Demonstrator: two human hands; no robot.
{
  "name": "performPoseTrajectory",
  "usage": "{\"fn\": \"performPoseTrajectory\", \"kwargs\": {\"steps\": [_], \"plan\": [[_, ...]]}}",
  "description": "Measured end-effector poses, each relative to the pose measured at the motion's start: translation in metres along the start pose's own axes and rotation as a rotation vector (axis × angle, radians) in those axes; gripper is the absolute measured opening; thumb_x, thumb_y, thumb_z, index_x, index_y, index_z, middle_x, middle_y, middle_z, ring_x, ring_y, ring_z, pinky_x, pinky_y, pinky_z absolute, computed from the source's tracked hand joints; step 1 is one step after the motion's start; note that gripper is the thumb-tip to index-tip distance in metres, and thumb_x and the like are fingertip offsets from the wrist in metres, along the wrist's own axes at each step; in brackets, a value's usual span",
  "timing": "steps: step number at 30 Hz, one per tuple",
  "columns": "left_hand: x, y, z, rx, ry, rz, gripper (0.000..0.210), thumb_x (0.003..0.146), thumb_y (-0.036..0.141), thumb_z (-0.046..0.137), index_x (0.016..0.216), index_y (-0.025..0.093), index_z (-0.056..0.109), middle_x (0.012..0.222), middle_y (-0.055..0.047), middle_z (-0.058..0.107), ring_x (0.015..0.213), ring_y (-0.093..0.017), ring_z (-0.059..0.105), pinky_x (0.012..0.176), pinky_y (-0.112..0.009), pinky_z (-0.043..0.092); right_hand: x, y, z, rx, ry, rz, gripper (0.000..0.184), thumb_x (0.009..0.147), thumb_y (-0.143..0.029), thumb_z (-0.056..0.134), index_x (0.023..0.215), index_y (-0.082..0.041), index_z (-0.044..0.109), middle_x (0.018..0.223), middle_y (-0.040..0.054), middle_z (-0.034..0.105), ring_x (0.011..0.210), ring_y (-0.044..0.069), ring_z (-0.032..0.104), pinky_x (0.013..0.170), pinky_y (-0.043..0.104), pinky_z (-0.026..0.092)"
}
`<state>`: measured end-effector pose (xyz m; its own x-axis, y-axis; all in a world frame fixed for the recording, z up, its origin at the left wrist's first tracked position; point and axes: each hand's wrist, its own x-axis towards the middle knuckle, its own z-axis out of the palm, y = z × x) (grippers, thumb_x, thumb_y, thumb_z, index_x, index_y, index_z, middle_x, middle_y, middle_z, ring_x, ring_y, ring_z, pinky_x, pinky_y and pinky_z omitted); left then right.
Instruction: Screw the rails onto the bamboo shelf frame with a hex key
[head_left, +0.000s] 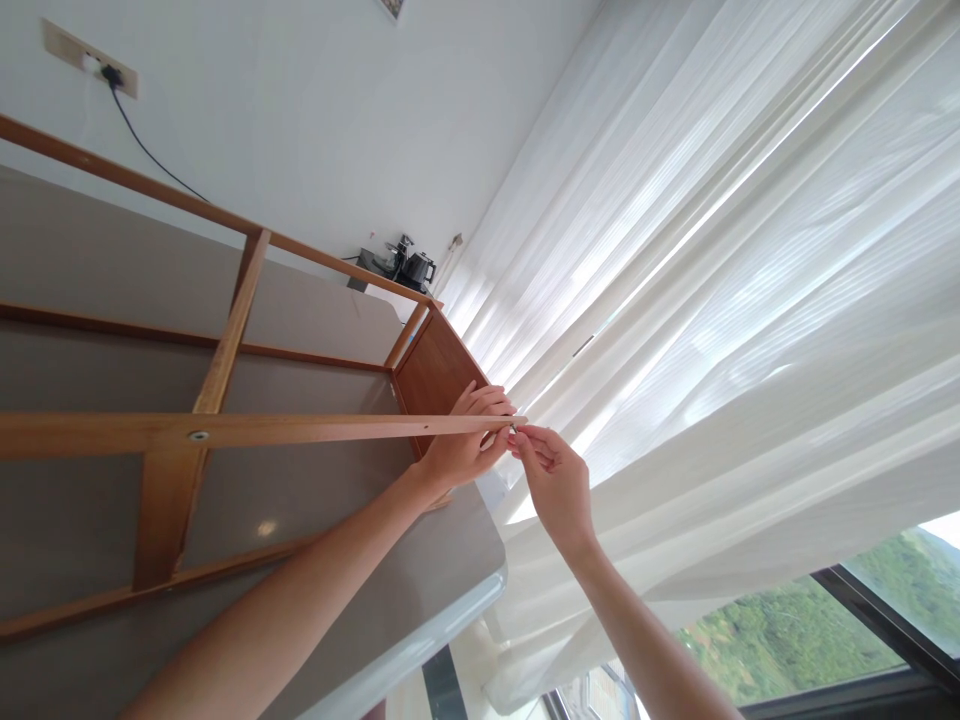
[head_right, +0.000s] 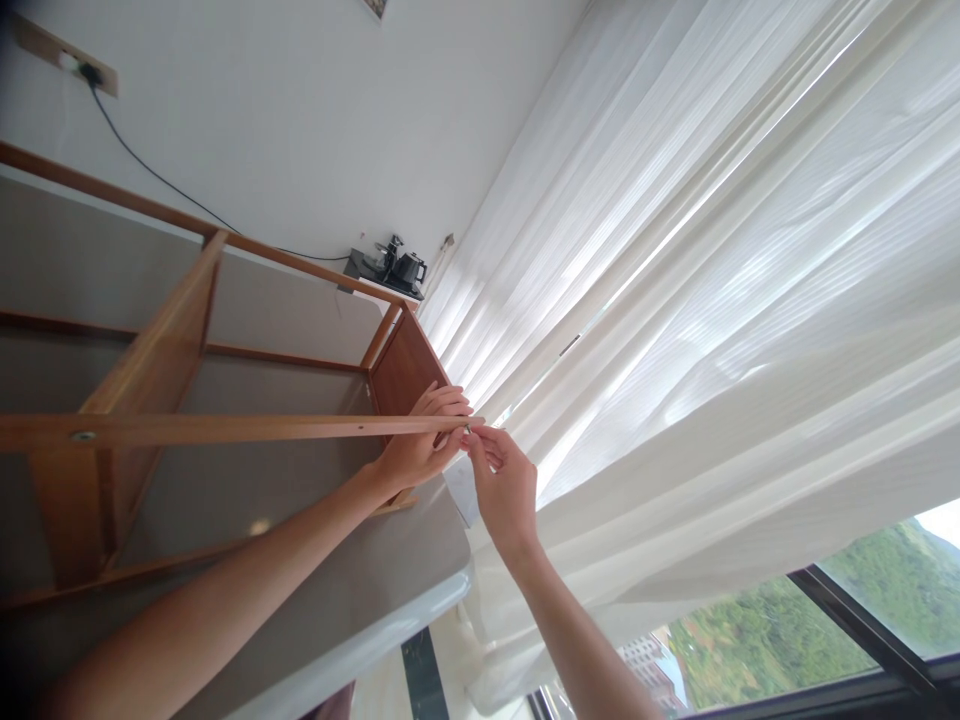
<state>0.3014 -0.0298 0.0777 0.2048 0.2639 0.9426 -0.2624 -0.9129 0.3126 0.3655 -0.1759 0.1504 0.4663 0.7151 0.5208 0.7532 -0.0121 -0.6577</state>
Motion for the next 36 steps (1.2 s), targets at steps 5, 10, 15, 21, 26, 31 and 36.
{"fn": "performPoseTrajectory", "kwargs": {"steps": [5, 10, 15, 21, 26, 31, 36], "plan": [[0.001, 0.001, 0.0, 0.004, 0.004, 0.0, 0.026, 0.098, 0.019, 0.05, 0.122, 0.025, 0.058, 0.123, -0.007, 0.066, 0.131, -0.024, 0.054, 0.122, -0.055, 0.031, -0.001, 0.0, -0.003, -0.023, -0.046, 0.034, 0.027, 0.094, -0.046, 0.066, 0.107, -0.023, 0.072, 0.103, 0.0059, 0.078, 0.099, 0.023, 0.075, 0.095, 0.038, 0.06], [0.0, 0.0, 0.002, -0.005, 0.012, -0.01, 0.025, 0.098, 0.02, 0.05, 0.121, 0.026, 0.057, 0.124, -0.006, 0.066, 0.132, -0.025, 0.054, 0.122, -0.055, 0.031, 0.002, 0.002, -0.002, -0.014, -0.098, 0.108, 0.031, 0.096, -0.052, 0.061, 0.101, -0.022, 0.069, 0.096, 0.0066, 0.078, 0.087, 0.023, 0.076, 0.083, 0.037, 0.062], [-0.001, -0.003, 0.004, -0.005, 0.031, 0.009, 0.026, 0.096, 0.017, 0.05, 0.12, 0.025, 0.056, 0.124, -0.006, 0.066, 0.131, -0.024, 0.054, 0.122, -0.054, 0.031, 0.006, 0.001, -0.001, 0.084, -0.167, 0.174, 0.037, 0.094, -0.056, 0.062, 0.098, -0.02, 0.069, 0.086, 0.0065, 0.077, 0.077, 0.021, 0.075, 0.076, 0.033, 0.06], [0.0, -0.002, 0.003, -0.003, 0.026, 0.022, 0.029, 0.096, 0.016, 0.05, 0.122, 0.025, 0.056, 0.124, -0.007, 0.065, 0.131, -0.024, 0.054, 0.122, -0.054, 0.033, 0.009, -0.003, -0.005, 0.006, -0.181, 0.165, 0.036, 0.097, -0.054, 0.057, 0.096, -0.02, 0.07, 0.078, 0.003, 0.072, 0.069, 0.018, 0.07, 0.07, 0.031, 0.056], [-0.001, -0.003, 0.002, -0.003, 0.008, 0.021, 0.031, 0.096, 0.015, 0.05, 0.125, 0.026, 0.055, 0.126, -0.006, 0.064, 0.133, -0.024, 0.053, 0.123, -0.054, 0.031, 0.006, 0.003, -0.008, -0.395, -0.073, -0.162, 0.031, 0.103, -0.043, 0.048, 0.104, -0.023, 0.071, 0.096, 0.0075, 0.068, 0.083, 0.02, 0.067, 0.077, 0.034, 0.053], [-0.004, -0.007, 0.005, 0.002, 0.019, 0.022, 0.031, 0.096, 0.016, 0.051, 0.125, 0.026, 0.056, 0.126, -0.007, 0.064, 0.133, -0.024, 0.053, 0.122, -0.053, 0.031, 0.002, 0.004, -0.004, -0.451, -0.077, -0.232, 0.031, 0.106, -0.035, 0.04, 0.102, -0.023, 0.068, 0.091, 0.0058, 0.07, 0.082, 0.02, 0.065, 0.076, 0.035, 0.051], [-0.004, -0.009, 0.006, 0.009, 0.008, 0.031, 0.031, 0.096, 0.016, 0.049, 0.124, 0.025, 0.056, 0.125, -0.007, 0.065, 0.135, -0.025, 0.052, 0.123, -0.054, 0.03, 0.003, 0.001, 0.001, -0.135, -0.136, -0.021, 0.028, 0.104, -0.042, 0.046, 0.095, -0.023, 0.065, 0.086, 0.0036, 0.073, 0.082, 0.02, 0.07, 0.079, 0.034, 0.054]]}}
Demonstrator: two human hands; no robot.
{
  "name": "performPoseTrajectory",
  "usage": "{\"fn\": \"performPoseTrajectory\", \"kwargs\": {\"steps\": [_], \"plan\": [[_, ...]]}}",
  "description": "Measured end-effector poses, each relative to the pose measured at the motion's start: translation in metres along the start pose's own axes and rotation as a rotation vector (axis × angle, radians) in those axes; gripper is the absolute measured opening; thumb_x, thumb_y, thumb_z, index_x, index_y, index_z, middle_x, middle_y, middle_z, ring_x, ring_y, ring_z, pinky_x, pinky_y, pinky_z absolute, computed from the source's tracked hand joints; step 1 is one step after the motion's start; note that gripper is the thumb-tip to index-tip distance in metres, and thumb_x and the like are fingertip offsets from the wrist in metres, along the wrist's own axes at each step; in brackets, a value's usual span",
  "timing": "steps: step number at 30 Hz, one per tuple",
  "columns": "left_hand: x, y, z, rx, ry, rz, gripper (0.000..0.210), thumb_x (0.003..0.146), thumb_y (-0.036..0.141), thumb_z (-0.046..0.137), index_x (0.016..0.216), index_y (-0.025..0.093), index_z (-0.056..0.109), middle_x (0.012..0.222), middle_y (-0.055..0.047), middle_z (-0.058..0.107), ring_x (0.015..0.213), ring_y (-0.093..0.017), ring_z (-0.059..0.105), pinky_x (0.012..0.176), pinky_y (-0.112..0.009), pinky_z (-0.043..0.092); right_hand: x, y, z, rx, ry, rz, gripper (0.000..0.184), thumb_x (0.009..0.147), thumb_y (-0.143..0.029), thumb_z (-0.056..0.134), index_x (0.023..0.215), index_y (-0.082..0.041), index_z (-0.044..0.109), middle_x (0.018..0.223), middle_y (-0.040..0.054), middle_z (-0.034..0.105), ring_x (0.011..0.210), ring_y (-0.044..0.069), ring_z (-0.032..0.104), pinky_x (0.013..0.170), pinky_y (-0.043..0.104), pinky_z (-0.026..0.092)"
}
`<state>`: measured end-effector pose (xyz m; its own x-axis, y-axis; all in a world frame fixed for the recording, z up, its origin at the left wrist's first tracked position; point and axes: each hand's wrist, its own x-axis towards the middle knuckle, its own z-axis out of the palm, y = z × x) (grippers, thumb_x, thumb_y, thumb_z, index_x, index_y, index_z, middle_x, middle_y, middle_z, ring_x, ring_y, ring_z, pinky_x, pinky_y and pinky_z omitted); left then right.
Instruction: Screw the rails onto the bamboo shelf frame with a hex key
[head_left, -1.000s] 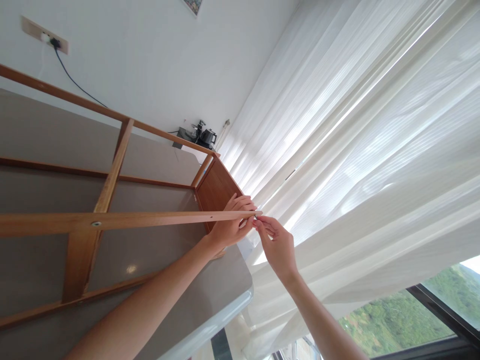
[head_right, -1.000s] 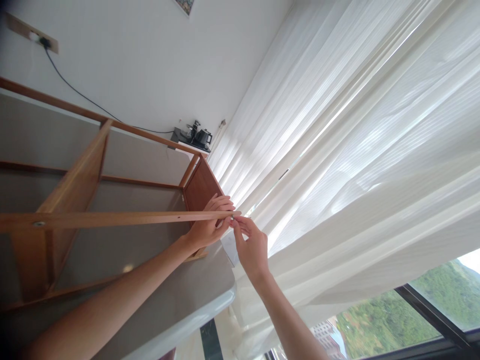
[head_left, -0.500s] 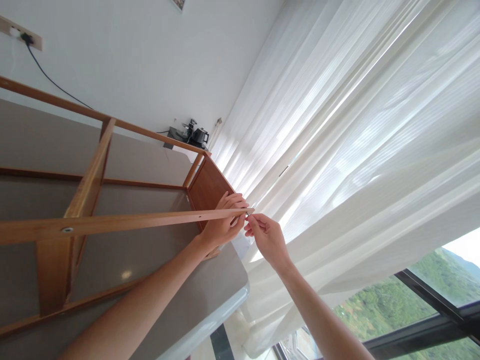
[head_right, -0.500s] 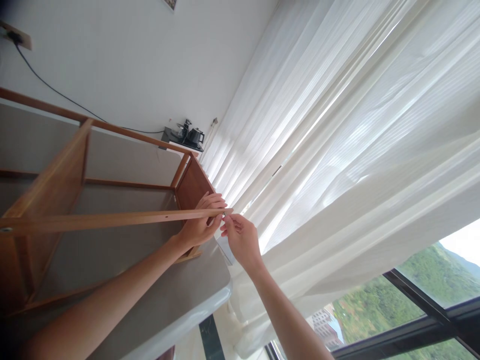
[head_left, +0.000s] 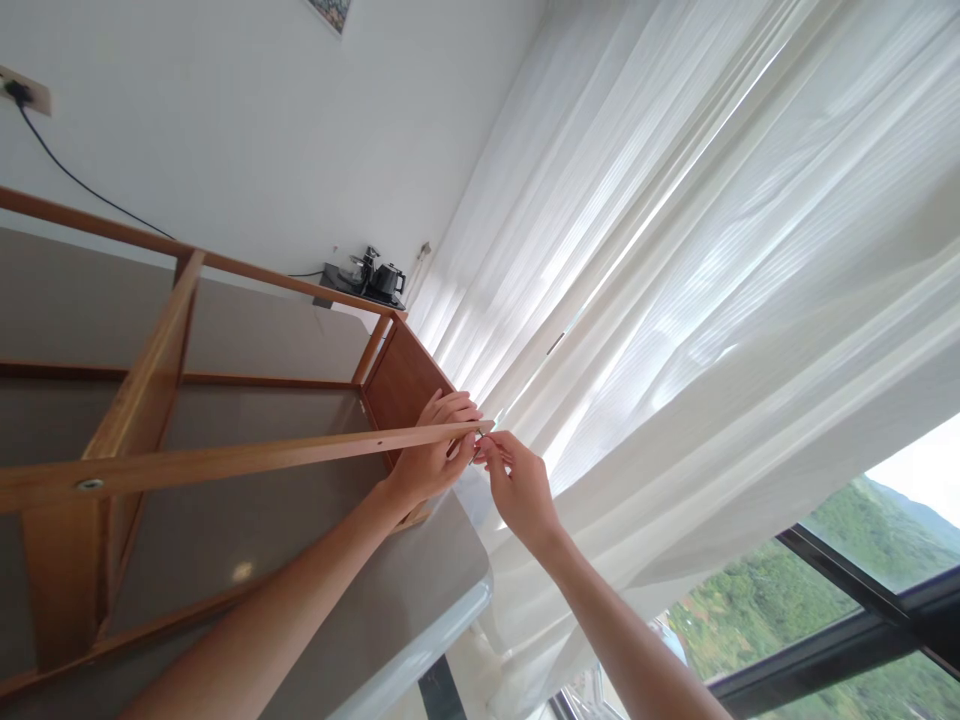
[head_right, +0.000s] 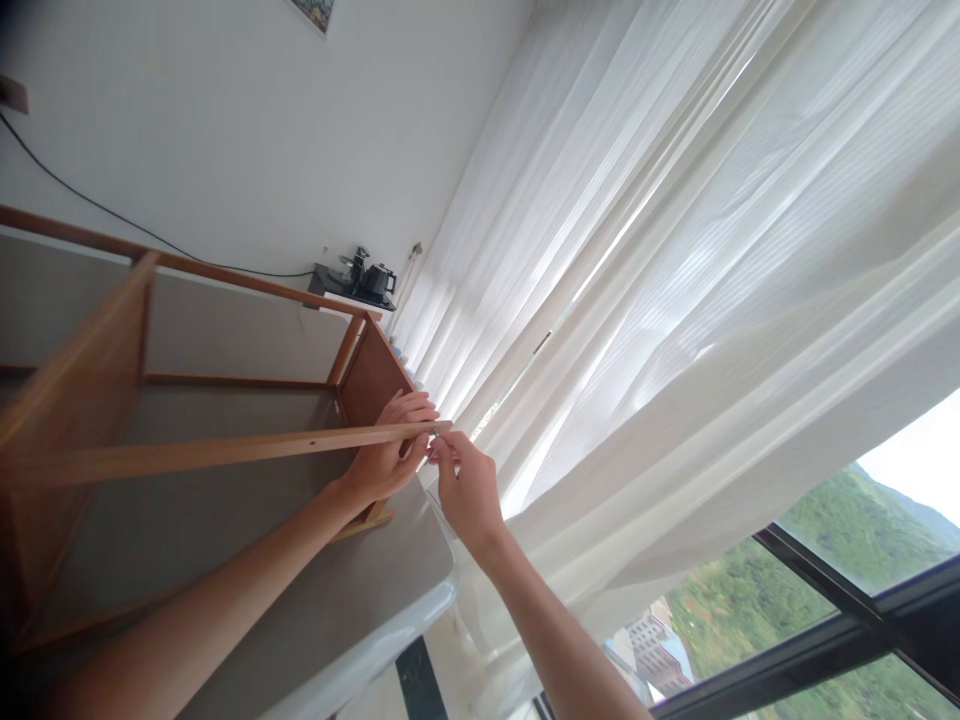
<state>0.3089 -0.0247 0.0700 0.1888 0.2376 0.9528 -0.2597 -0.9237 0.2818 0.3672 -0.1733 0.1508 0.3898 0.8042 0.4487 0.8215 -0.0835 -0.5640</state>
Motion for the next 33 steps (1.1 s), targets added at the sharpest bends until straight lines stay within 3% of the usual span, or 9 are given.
{"fn": "performPoseTrajectory", "kwargs": {"steps": [8, 14, 26, 33], "plan": [[0.001, 0.001, -0.004, -0.038, -0.03, -0.006, 0.03, 0.1, 0.024, 0.04, 0.126, 0.025, 0.055, 0.129, -0.008, 0.063, 0.136, -0.025, 0.05, 0.123, -0.055, 0.028, 0.004, -0.001, 0.01, 0.471, -0.053, 0.254, 0.048, 0.089, -0.067, 0.062, 0.092, -0.019, 0.064, 0.083, 0.0064, 0.074, 0.077, 0.02, 0.072, 0.072, 0.034, 0.056], [0.004, 0.002, -0.006, -0.07, -0.009, -0.028, 0.033, 0.103, 0.031, 0.034, 0.12, 0.025, 0.061, 0.122, -0.007, 0.066, 0.13, -0.024, 0.053, 0.121, -0.052, 0.03, 0.002, -0.012, 0.009, 0.689, -0.055, 0.405, 0.048, 0.08, -0.064, 0.075, 0.089, -0.018, 0.067, 0.083, 0.0058, 0.074, 0.082, 0.019, 0.072, 0.079, 0.032, 0.056], [0.015, 0.008, -0.014, -0.074, 0.011, -0.069, 0.026, 0.102, 0.027, 0.038, 0.107, 0.024, 0.064, 0.111, -0.005, 0.071, 0.121, -0.022, 0.059, 0.116, -0.049, 0.037, -0.003, -0.008, 0.016, 0.617, 0.023, 0.299, 0.039, 0.087, -0.057, 0.07, 0.092, -0.018, 0.07, 0.087, 0.0047, 0.072, 0.074, 0.015, 0.065, 0.074, 0.03, 0.054], [0.018, 0.006, -0.018, -0.039, -0.043, -0.033, 0.022, 0.098, 0.025, 0.046, 0.108, 0.024, 0.066, 0.108, -0.005, 0.073, 0.121, -0.023, 0.06, 0.116, -0.049, 0.038, -0.008, -0.006, 0.024, 0.545, 0.113, 0.236, 0.036, 0.093, -0.054, 0.064, 0.094, -0.019, 0.07, 0.085, 0.0045, 0.073, 0.076, 0.017, 0.067, 0.077, 0.033, 0.055]]}}
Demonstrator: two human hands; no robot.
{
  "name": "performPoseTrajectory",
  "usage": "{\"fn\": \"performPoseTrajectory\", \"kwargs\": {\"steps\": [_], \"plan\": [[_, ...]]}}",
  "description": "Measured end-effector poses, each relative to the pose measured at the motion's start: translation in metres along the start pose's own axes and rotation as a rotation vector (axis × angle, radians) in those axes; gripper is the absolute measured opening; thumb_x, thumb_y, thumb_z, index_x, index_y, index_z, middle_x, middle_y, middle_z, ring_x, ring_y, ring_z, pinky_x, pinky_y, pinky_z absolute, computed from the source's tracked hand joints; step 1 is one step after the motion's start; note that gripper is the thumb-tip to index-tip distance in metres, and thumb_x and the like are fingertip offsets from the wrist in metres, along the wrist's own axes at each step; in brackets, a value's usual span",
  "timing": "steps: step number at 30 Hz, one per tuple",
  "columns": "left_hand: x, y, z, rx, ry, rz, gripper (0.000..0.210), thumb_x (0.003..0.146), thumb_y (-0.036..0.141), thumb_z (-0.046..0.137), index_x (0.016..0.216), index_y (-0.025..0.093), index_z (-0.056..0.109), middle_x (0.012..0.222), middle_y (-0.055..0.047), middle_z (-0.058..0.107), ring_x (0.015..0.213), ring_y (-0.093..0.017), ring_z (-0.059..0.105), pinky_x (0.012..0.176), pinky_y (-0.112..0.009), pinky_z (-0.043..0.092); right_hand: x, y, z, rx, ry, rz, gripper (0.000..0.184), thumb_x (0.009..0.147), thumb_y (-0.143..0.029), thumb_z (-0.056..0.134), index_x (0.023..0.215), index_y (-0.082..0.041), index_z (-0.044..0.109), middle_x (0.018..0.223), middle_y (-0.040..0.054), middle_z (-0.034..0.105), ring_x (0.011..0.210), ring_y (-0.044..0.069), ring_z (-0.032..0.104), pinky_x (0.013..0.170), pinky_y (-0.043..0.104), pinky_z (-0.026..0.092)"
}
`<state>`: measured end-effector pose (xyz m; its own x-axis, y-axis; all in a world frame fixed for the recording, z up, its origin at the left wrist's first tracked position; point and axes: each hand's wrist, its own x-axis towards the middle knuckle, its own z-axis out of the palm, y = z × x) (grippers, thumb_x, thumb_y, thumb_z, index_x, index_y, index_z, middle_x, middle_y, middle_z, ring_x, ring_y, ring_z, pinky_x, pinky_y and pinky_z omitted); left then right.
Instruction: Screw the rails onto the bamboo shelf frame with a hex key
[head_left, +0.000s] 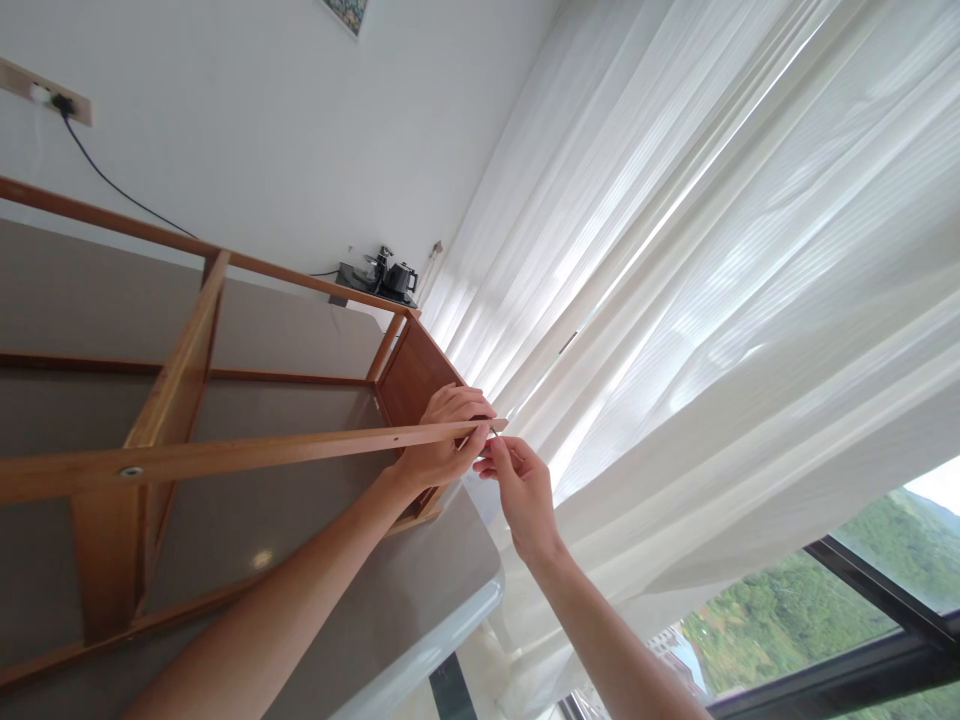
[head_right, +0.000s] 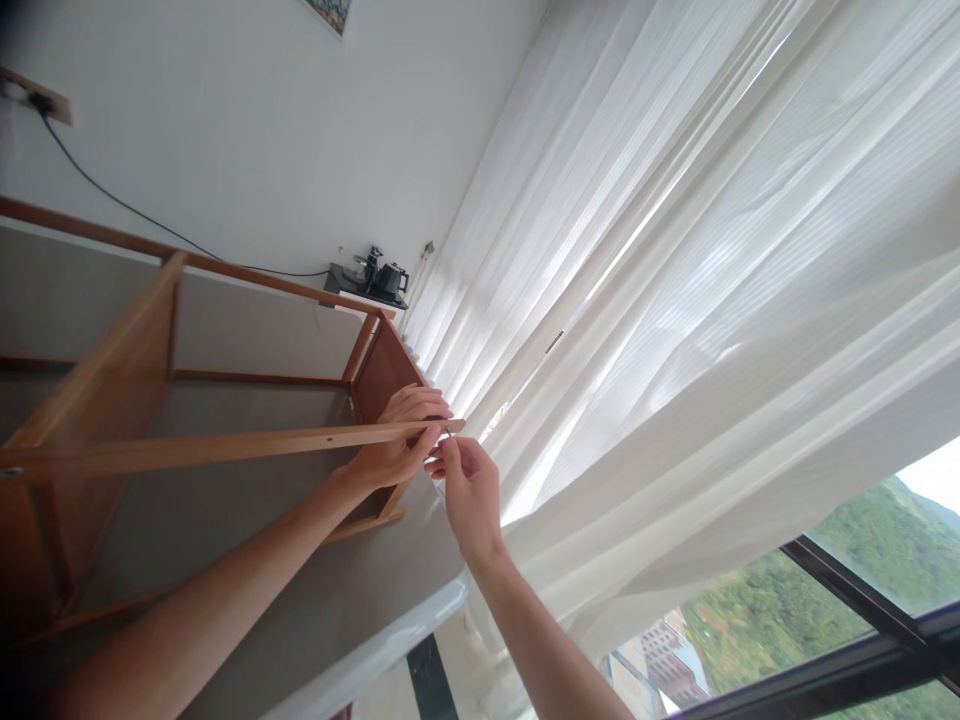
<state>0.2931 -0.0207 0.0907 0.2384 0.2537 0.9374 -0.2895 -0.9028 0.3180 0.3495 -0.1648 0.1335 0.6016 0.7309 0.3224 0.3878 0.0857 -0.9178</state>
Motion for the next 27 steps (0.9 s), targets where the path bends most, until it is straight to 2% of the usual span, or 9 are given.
{"fn": "performPoseTrajectory", "kwargs": {"steps": [7, 12, 16, 20, 24, 27], "plan": [[0.008, 0.001, -0.009, -0.003, -0.03, 0.026, 0.019, 0.096, 0.024, 0.049, 0.102, 0.025, 0.066, 0.101, -0.002, 0.074, 0.114, -0.022, 0.064, 0.114, -0.047, 0.041, -0.001, 0.002, 0.001, -0.041, 0.007, -0.014, 0.037, 0.095, -0.055, 0.06, 0.092, -0.019, 0.068, 0.085, 0.005, 0.072, 0.075, 0.018, 0.067, 0.075, 0.033, 0.056], [0.009, 0.003, -0.009, -0.006, -0.019, 0.025, 0.019, 0.095, 0.024, 0.049, 0.101, 0.025, 0.066, 0.102, -0.003, 0.074, 0.112, -0.022, 0.065, 0.112, -0.046, 0.042, -0.011, 0.001, -0.005, -0.203, 0.05, -0.056, 0.034, 0.098, -0.054, 0.055, 0.092, -0.021, 0.066, 0.09, 0.0057, 0.074, 0.077, 0.018, 0.069, 0.073, 0.032, 0.056], [0.006, 0.001, -0.006, 0.025, -0.025, 0.04, 0.016, 0.093, 0.026, 0.054, 0.104, 0.026, 0.065, 0.105, -0.003, 0.073, 0.112, -0.023, 0.064, 0.114, -0.047, 0.041, -0.008, -0.003, -0.02, -0.51, 0.082, -0.247, 0.03, 0.102, -0.048, 0.051, 0.099, -0.023, 0.069, 0.093, 0.0049, 0.073, 0.08, 0.018, 0.067, 0.073, 0.031, 0.054], [0.004, 0.0, -0.003, 0.065, -0.021, 0.051, 0.017, 0.09, 0.023, 0.058, 0.106, 0.026, 0.063, 0.104, -0.003, 0.072, 0.113, -0.023, 0.063, 0.115, -0.049, 0.04, 0.003, -0.008, -0.033, -0.796, 0.035, -0.498, 0.029, 0.106, -0.038, 0.044, 0.108, -0.023, 0.07, 0.102, 0.007, 0.071, 0.08, 0.017, 0.064, 0.069, 0.03, 0.052], [0.004, 0.002, -0.002, 0.088, -0.022, 0.052, 0.019, 0.089, 0.02, 0.058, 0.106, 0.026, 0.064, 0.105, -0.003, 0.071, 0.113, -0.023, 0.062, 0.115, -0.05, 0.04, 0.009, -0.009, -0.037, -0.922, -0.026, -0.571, 0.029, 0.108, -0.033, 0.041, 0.115, -0.024, 0.067, 0.101, 0.0066, 0.071, 0.079, 0.017, 0.066, 0.071, 0.03, 0.052], [0.005, 0.003, -0.001, 0.084, -0.02, 0.042, 0.019, 0.089, 0.02, 0.057, 0.106, 0.026, 0.063, 0.105, -0.003, 0.071, 0.112, -0.023, 0.063, 0.114, -0.05, 0.041, 0.013, -0.006, -0.037, -0.978, -0.061, -0.64, 0.03, 0.108, -0.03, 0.04, 0.117, -0.025, 0.068, 0.106, 0.0084, 0.071, 0.088, 0.02, 0.069, 0.075, 0.031, 0.054]]}}
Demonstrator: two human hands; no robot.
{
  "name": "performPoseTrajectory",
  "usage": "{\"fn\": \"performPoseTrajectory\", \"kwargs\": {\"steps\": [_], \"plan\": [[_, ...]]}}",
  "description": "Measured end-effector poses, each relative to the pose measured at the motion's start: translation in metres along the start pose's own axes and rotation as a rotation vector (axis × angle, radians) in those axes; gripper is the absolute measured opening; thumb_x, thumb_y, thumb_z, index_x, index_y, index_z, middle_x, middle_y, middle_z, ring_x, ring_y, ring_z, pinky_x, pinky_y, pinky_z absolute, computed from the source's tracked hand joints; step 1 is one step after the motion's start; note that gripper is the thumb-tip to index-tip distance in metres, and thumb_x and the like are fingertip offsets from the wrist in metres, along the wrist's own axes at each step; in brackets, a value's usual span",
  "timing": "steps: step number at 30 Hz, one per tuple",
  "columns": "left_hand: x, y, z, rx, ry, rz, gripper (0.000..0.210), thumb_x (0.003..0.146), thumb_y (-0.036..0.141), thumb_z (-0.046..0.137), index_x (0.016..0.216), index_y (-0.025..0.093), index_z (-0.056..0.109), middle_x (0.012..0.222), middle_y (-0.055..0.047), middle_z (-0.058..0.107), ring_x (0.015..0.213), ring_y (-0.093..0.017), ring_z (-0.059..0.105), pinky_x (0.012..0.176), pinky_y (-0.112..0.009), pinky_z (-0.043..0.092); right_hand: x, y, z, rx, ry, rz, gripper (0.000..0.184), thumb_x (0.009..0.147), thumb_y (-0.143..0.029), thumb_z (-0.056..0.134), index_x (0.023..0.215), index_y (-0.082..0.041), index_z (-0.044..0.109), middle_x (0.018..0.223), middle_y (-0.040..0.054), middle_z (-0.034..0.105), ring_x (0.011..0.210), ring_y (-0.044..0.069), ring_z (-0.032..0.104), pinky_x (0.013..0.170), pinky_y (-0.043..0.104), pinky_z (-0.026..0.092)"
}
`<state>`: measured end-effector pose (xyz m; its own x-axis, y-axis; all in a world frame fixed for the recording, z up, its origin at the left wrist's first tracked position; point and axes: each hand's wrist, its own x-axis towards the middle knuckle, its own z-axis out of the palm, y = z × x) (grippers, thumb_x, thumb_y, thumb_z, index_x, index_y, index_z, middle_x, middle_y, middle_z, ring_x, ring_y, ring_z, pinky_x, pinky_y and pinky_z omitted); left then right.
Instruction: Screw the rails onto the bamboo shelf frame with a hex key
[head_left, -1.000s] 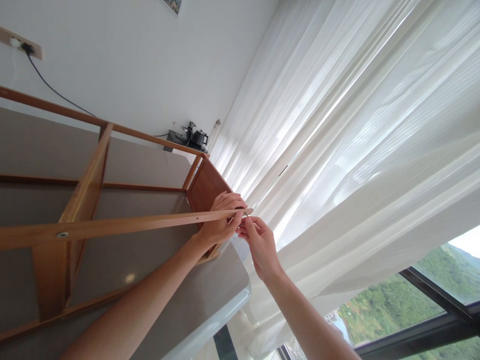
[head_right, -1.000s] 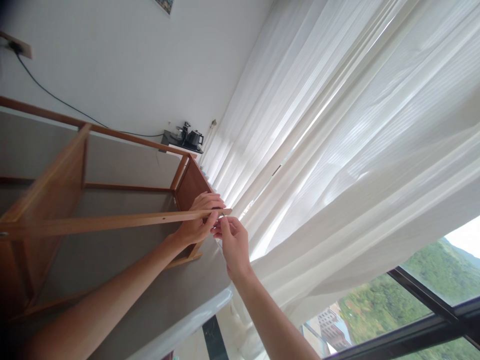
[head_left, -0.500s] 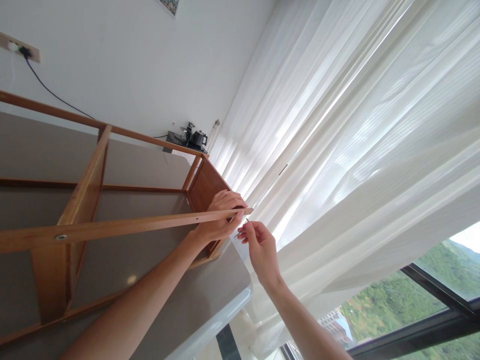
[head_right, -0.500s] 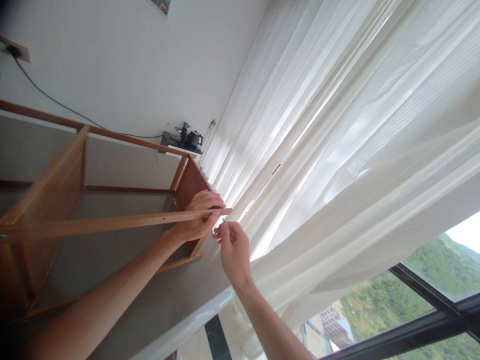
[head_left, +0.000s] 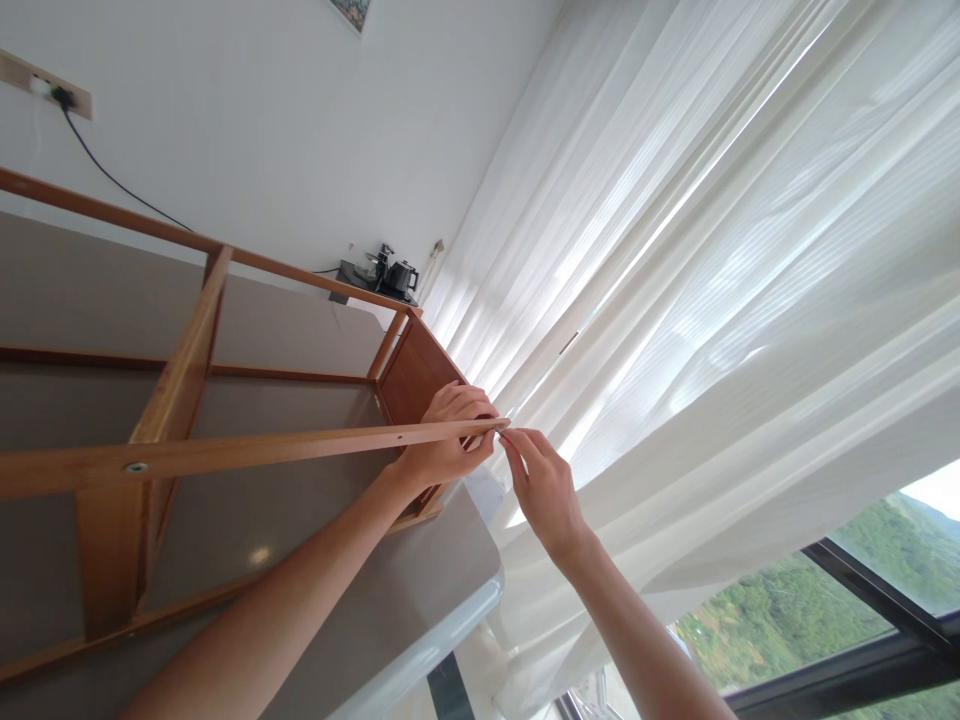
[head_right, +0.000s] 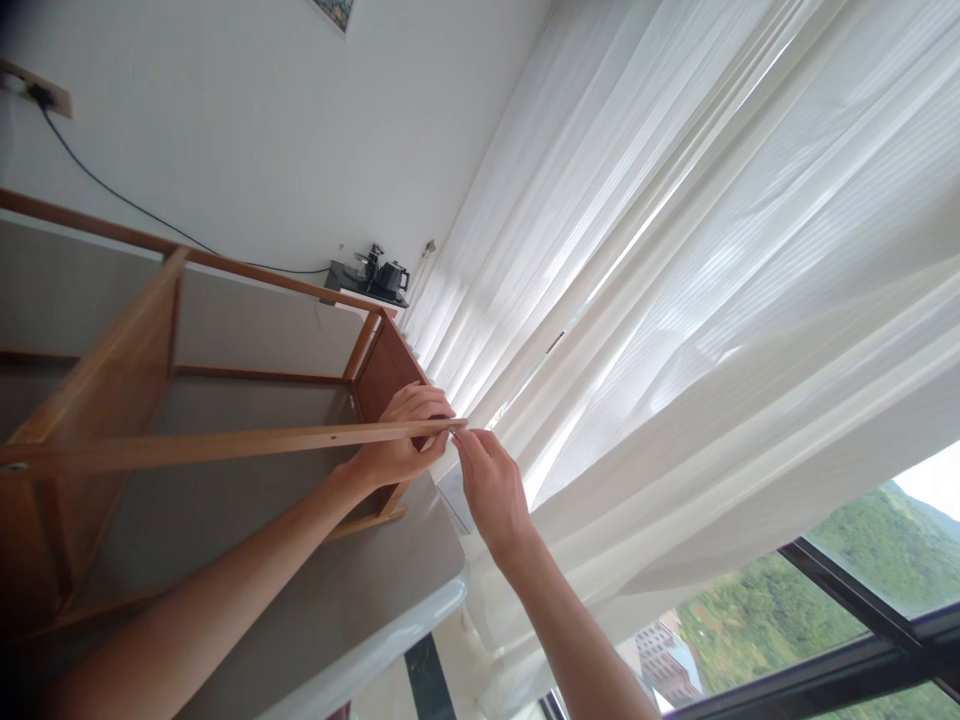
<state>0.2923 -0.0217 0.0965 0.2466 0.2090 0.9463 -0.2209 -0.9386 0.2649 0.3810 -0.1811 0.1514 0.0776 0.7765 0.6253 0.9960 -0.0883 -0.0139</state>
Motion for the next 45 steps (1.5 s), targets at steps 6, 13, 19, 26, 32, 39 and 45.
{"fn": "performPoseTrajectory", "kwargs": {"steps": [6, 13, 19, 26, 32, 39, 45], "plan": [[-0.0006, 0.0019, 0.001, -0.017, 0.015, -0.022, 0.016, 0.089, 0.02, 0.057, 0.103, 0.026, 0.062, 0.103, -0.003, 0.071, 0.112, -0.023, 0.062, 0.115, -0.051, 0.04, -0.0019, 0.0064, 0.0009, -0.133, 0.013, -0.1, 0.035, 0.107, -0.022, 0.036, 0.127, -0.027, 0.065, 0.109, 0.0089, 0.069, 0.09, 0.02, 0.068, 0.071, 0.031, 0.052], [-0.0008, 0.0045, 0.0001, -0.019, -0.004, -0.034, 0.017, 0.089, 0.018, 0.057, 0.102, 0.025, 0.063, 0.104, -0.003, 0.071, 0.113, -0.023, 0.062, 0.117, -0.05, 0.038, 0.0008, -0.0019, -0.0038, -0.098, -0.019, -0.051, 0.031, 0.108, -0.027, 0.04, 0.114, -0.025, 0.07, 0.099, 0.0079, 0.07, 0.079, 0.018, 0.067, 0.066, 0.029, 0.05], [0.0, 0.0044, -0.0007, -0.02, -0.019, -0.042, 0.018, 0.091, 0.02, 0.055, 0.105, 0.026, 0.065, 0.104, -0.004, 0.071, 0.114, -0.023, 0.062, 0.117, -0.052, 0.037, 0.0019, -0.0001, -0.0018, -0.023, -0.016, -0.035, 0.032, 0.108, -0.029, 0.038, 0.118, -0.025, 0.069, 0.106, 0.0082, 0.071, 0.086, 0.019, 0.068, 0.074, 0.031, 0.052], [-0.0011, 0.004, -0.0005, -0.017, -0.03, -0.042, 0.017, 0.091, 0.021, 0.056, 0.105, 0.026, 0.066, 0.105, -0.004, 0.071, 0.114, -0.023, 0.062, 0.117, -0.051, 0.037, 0.0027, -0.0011, -0.0004, -0.024, 0.012, -0.046, 0.028, 0.108, -0.03, 0.043, 0.109, -0.021, 0.07, 0.096, 0.0066, 0.071, 0.078, 0.016, 0.066, 0.069, 0.028, 0.05], [-0.0012, 0.0027, -0.0003, -0.012, -0.022, -0.037, 0.02, 0.089, 0.019, 0.057, 0.105, 0.026, 0.066, 0.105, -0.003, 0.071, 0.114, -0.023, 0.062, 0.118, -0.05, 0.037, 0.0026, -0.0013, 0.0008, -0.098, 0.0, -0.043, 0.027, 0.108, -0.029, 0.043, 0.103, -0.019, 0.068, 0.086, 0.0036, 0.067, 0.065, 0.013, 0.059, 0.058, 0.026, 0.043], [0.0002, 0.0038, -0.0018, -0.015, -0.009, -0.022, 0.016, 0.089, 0.018, 0.057, 0.101, 0.025, 0.065, 0.103, -0.004, 0.07, 0.11, -0.022, 0.063, 0.116, -0.049, 0.039, 0.0018, -0.0005, 0.0018, -0.166, 0.017, -0.094, 0.024, 0.108, -0.025, 0.042, 0.105, -0.02, 0.065, 0.086, 0.0038, 0.065, 0.065, 0.013, 0.059, 0.057, 0.026, 0.042], [0.001, 0.0045, -0.004, -0.022, -0.036, -0.014, 0.018, 0.091, 0.019, 0.055, 0.104, 0.026, 0.066, 0.103, -0.003, 0.071, 0.111, -0.023, 0.062, 0.115, -0.048, 0.039, -0.0052, 0.007, 0.002, -0.213, 0.039, -0.153, 0.023, 0.108, -0.02, 0.041, 0.106, -0.019, 0.064, 0.09, 0.0055, 0.067, 0.066, 0.013, 0.058, 0.056, 0.025, 0.042]]}}
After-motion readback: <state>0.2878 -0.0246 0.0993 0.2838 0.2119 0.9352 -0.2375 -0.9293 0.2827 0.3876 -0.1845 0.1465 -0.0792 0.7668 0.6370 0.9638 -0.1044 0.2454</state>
